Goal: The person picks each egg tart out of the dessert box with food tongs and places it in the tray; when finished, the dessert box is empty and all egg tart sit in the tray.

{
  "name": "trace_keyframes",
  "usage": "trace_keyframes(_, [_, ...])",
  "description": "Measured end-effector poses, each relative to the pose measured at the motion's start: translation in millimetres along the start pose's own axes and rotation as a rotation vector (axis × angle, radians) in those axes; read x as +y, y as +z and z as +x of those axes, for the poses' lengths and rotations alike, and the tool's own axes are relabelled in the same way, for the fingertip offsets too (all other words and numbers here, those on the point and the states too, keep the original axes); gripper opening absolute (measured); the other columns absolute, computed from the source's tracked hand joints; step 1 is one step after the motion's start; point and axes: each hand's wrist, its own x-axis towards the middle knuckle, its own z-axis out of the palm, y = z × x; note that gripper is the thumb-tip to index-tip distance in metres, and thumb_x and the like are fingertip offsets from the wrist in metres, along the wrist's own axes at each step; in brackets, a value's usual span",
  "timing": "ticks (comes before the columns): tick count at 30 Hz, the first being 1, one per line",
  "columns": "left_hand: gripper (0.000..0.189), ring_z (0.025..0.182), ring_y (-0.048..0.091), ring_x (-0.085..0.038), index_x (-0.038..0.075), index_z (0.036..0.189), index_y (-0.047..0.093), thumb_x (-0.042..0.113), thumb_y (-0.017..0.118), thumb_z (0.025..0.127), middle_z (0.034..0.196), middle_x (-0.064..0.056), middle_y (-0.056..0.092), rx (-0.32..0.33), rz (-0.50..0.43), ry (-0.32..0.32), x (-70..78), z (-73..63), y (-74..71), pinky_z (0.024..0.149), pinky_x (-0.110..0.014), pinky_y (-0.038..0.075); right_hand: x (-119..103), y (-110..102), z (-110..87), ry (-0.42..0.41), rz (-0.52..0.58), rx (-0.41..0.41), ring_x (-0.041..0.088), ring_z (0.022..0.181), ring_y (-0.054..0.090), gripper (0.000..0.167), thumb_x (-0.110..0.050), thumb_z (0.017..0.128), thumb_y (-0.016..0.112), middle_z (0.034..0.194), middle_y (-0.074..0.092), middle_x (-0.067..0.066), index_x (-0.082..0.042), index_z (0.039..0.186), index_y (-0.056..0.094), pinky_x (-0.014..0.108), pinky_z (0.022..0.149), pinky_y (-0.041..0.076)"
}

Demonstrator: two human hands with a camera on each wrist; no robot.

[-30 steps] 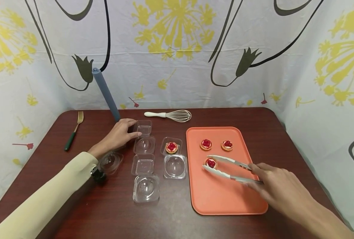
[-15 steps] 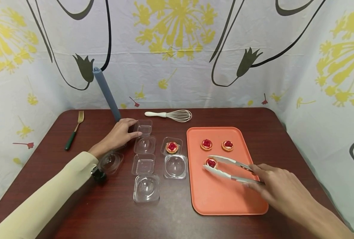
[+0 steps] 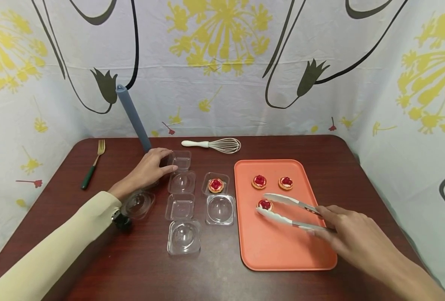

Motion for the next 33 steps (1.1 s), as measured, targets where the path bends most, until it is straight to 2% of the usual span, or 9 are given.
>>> trace_keyframes(4, [0.06,0.149,0.046,-0.047,-0.013,0.149,0.06,0.02,0.08,0.103,0.152,-0.03,0.059,0.031,-0.013,0.025,6.0,-4.6,-1.1,0.126,-0.059,0.038,2,-3,-1.5,-0.017,0.0,0.011,-0.007,0.071,0.042,0.052,-0.023,0.078,0.1,0.09,0.06,-0.021,-0.013,0.125,0.08,0.017,0.06,0.034])
trace_keyframes(8, [0.055,0.148,0.049,-0.044,-0.009,0.148,0.063,0.02,0.08,0.103,0.151,-0.026,0.062,0.076,-0.034,0.057,15.9,-10.3,-0.2,0.125,-0.058,0.04,5,-5,-1.6,-0.053,0.012,0.029,-0.008,0.071,0.04,0.057,-0.015,0.075,0.099,0.086,0.053,-0.022,-0.01,0.128,0.079,0.016,0.06,0.032])
trace_keyframes(11, [0.051,0.147,0.052,-0.041,-0.006,0.146,0.066,0.017,0.081,0.103,0.149,-0.023,0.065,0.107,-0.067,0.092,24.9,-14.4,2.1,0.124,-0.057,0.041,6,-4,-0.9,-0.067,0.02,0.049,-0.008,0.072,0.043,0.06,-0.013,0.073,0.1,0.092,0.06,-0.02,-0.008,0.129,0.079,0.015,0.062,0.034])
trace_keyframes(14, [0.047,0.145,0.055,-0.039,-0.006,0.143,0.069,0.015,0.081,0.102,0.147,-0.021,0.067,0.126,-0.095,0.152,34.2,-17.5,5.9,0.123,-0.056,0.042,4,-3,1.3,-0.082,0.023,0.068,-0.008,0.073,0.045,0.061,-0.012,0.071,0.1,0.097,0.066,-0.017,-0.008,0.128,0.079,0.014,0.062,0.036])
trace_keyframes(17, [0.046,0.142,0.058,-0.038,-0.005,0.14,0.071,0.014,0.083,0.1,0.144,-0.02,0.069,0.127,-0.109,0.235,42.6,-19.1,11.1,0.122,-0.055,0.044,1,-1,5.6,-0.096,0.037,0.075,-0.008,0.07,0.041,0.057,-0.012,0.071,0.1,0.087,0.056,-0.022,-0.013,0.124,0.079,0.013,0.061,0.032])
trace_keyframes(20, [0.048,0.141,0.059,-0.038,-0.004,0.14,0.071,0.015,0.085,0.098,0.143,-0.02,0.07,0.095,-0.111,0.314,49.3,-20.5,16.5,0.123,-0.056,0.043,-2,2,10.5,-0.112,0.055,0.073,-0.008,0.066,0.035,0.053,-0.014,0.072,0.1,0.08,0.041,-0.025,-0.02,0.119,0.078,0.013,0.059,0.028])
trace_keyframes(23, [0.051,0.143,0.057,-0.038,-0.002,0.143,0.07,0.019,0.085,0.098,0.145,-0.02,0.068,0.031,-0.107,0.355,55.2,-21.9,20.8,0.123,-0.058,0.042,-5,4,14.1,-0.126,0.066,0.075,-0.009,0.065,0.035,0.052,-0.016,0.073,0.1,0.079,0.039,-0.026,-0.021,0.12,0.078,0.014,0.059,0.028])
trace_keyframes(29, [0.056,0.138,0.06,-0.036,-0.004,0.144,0.069,0.022,0.087,0.097,0.142,-0.017,0.071,-0.065,-0.079,0.406,61.0,-17.1,27.8,0.12,-0.055,0.045,-12,4,22.0,-0.111,0.079,0.057,-0.009,0.066,0.042,0.053,-0.02,0.075,0.101,0.082,0.051,-0.025,-0.013,0.123,0.08,0.014,0.059,0.034])
trace_keyframes(33, [0.058,0.136,0.061,-0.033,-0.002,0.146,0.068,0.03,0.085,0.1,0.141,-0.015,0.072,-0.09,-0.083,0.462,49.6,-5.6,40.4,0.12,-0.05,0.046,-18,3,28.5,-0.102,0.077,0.039,-0.008,0.071,0.05,0.053,-0.023,0.076,0.101,0.095,0.069,-0.016,-0.011,0.124,0.081,0.015,0.061,0.041])
